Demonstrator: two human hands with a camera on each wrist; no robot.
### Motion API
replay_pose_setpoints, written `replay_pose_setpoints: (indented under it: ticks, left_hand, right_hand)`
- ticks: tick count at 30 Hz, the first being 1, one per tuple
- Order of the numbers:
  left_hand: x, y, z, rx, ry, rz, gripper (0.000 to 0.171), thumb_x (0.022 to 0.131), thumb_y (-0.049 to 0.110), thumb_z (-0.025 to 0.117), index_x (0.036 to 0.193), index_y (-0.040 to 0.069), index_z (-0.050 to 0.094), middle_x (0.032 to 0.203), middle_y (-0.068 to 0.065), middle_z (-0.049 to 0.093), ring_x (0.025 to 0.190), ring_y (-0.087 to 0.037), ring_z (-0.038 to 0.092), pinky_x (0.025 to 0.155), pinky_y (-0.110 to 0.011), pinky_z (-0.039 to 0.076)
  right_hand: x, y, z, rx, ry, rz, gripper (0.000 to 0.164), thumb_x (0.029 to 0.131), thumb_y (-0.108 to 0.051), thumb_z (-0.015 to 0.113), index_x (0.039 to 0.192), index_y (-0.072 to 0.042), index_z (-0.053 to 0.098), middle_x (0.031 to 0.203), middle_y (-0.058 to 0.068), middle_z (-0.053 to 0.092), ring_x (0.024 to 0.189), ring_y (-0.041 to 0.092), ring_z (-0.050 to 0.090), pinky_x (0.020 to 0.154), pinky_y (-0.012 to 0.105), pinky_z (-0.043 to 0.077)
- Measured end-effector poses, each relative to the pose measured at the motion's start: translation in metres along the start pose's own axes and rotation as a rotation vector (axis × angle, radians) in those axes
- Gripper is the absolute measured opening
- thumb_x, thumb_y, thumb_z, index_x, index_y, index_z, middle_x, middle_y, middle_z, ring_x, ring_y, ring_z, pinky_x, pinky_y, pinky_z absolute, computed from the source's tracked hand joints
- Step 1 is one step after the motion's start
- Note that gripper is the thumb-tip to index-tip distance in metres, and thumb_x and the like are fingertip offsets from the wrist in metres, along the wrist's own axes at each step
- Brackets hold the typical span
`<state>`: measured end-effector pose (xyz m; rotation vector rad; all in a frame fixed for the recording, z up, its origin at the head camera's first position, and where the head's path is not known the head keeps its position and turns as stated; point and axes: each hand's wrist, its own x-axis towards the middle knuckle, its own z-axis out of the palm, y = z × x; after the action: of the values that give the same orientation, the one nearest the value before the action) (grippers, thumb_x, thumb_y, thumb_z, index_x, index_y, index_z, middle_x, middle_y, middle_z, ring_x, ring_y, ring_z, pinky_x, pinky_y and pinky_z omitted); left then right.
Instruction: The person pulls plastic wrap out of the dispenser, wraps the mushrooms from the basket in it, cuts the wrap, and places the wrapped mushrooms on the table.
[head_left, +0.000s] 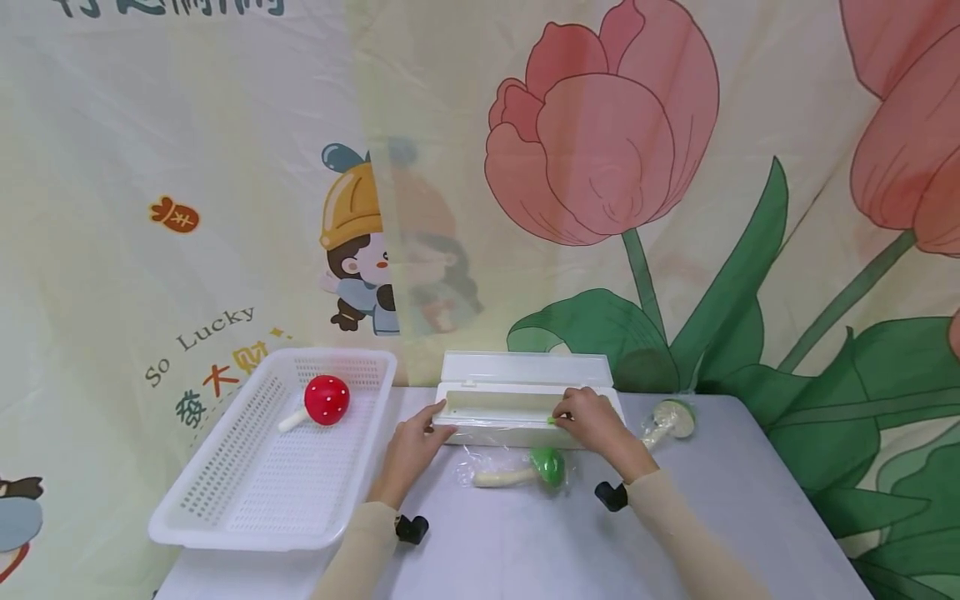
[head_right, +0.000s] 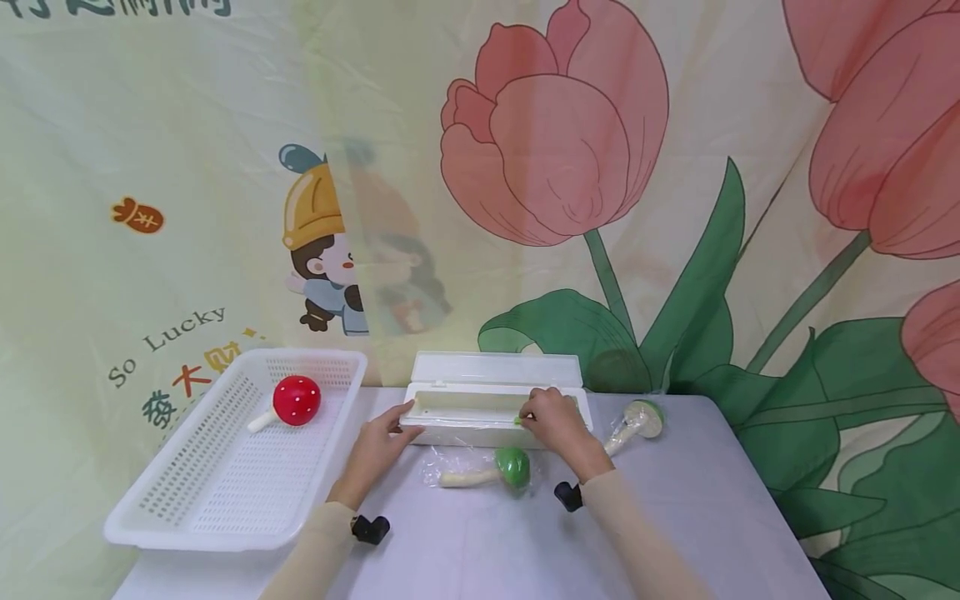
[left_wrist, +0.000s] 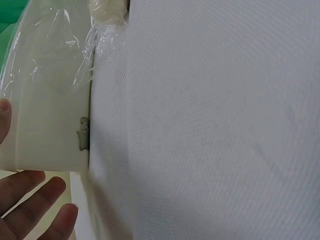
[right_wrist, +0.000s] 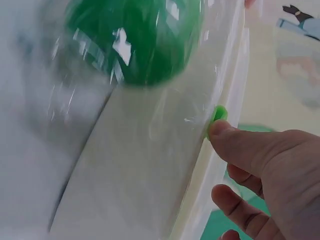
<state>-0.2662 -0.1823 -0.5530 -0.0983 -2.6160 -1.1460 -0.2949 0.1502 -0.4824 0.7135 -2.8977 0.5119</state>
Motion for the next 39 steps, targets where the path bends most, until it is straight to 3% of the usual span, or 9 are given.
replay_pose_setpoints:
  ticks: [7,17,22,28,34,39]
  left_hand:
    - [0.000,-0.003,0.000,0.004,0.008,0.007,0.055,0.090,0.041,0.079,0.139,0.022,0.065,0.113,-0.012,0.077,0.098,-0.026,0.074,0.082,-0.047,0.058]
    - [0.001,0.001,0.009,0.000,-0.016,0.014,0.055,0.090,0.041,0.079,0.140,0.023,0.065,0.114,-0.012,0.077,0.097,-0.023,0.074,0.082,-0.045,0.058]
    - [0.001,0.000,0.006,-0.002,-0.003,-0.001,0.055,0.089,0.038,0.081,0.140,0.023,0.065,0.113,-0.011,0.077,0.098,-0.024,0.074,0.083,-0.045,0.058]
    - [0.002,0.000,0.005,-0.004,-0.015,-0.019,0.055,0.090,0.038,0.080,0.141,0.024,0.064,0.117,-0.011,0.076,0.101,-0.025,0.073,0.085,-0.046,0.058]
    - [0.002,0.001,0.004,-0.022,-0.008,-0.017,0.055,0.090,0.038,0.079,0.141,0.022,0.064,0.121,-0.011,0.075,0.101,-0.025,0.073,0.084,-0.045,0.058]
    - [-0.005,0.002,0.003,0.011,-0.036,-0.008,0.062,0.091,0.034,0.078,0.147,0.020,0.057,0.119,-0.017,0.074,0.103,-0.030,0.072,0.085,-0.049,0.058]
  right_hand:
    - [-0.015,0.029,-0.007,0.017,0.011,0.015,0.009,0.089,-0.012,0.080,0.097,-0.012,0.082,0.091,0.000,0.068,0.086,0.019,0.061,0.074,0.038,0.051]
    - [-0.031,0.047,-0.016,-0.075,0.046,-0.003,0.010,0.087,-0.012,0.081,0.097,-0.012,0.082,0.090,0.000,0.068,0.086,0.022,0.060,0.075,0.041,0.051]
    - [-0.041,0.063,-0.026,-0.119,0.070,0.011,0.009,0.086,-0.012,0.081,0.095,-0.012,0.082,0.089,0.000,0.066,0.083,0.023,0.058,0.070,0.040,0.049]
    - [-0.051,0.077,-0.034,-0.124,0.080,0.041,0.010,0.085,-0.009,0.081,0.095,-0.010,0.082,0.086,0.000,0.066,0.084,0.024,0.061,0.083,0.048,0.055]
    - [-0.052,0.081,-0.033,-0.043,0.047,0.090,0.012,0.088,-0.004,0.078,0.099,-0.006,0.081,0.086,0.001,0.065,0.080,0.018,0.058,0.069,0.033,0.051]
    - [-0.063,0.078,-0.021,0.038,0.085,0.120,0.024,0.091,-0.004,0.075,0.115,0.001,0.074,0.099,0.012,0.067,0.093,0.028,0.064,0.079,0.042,0.057]
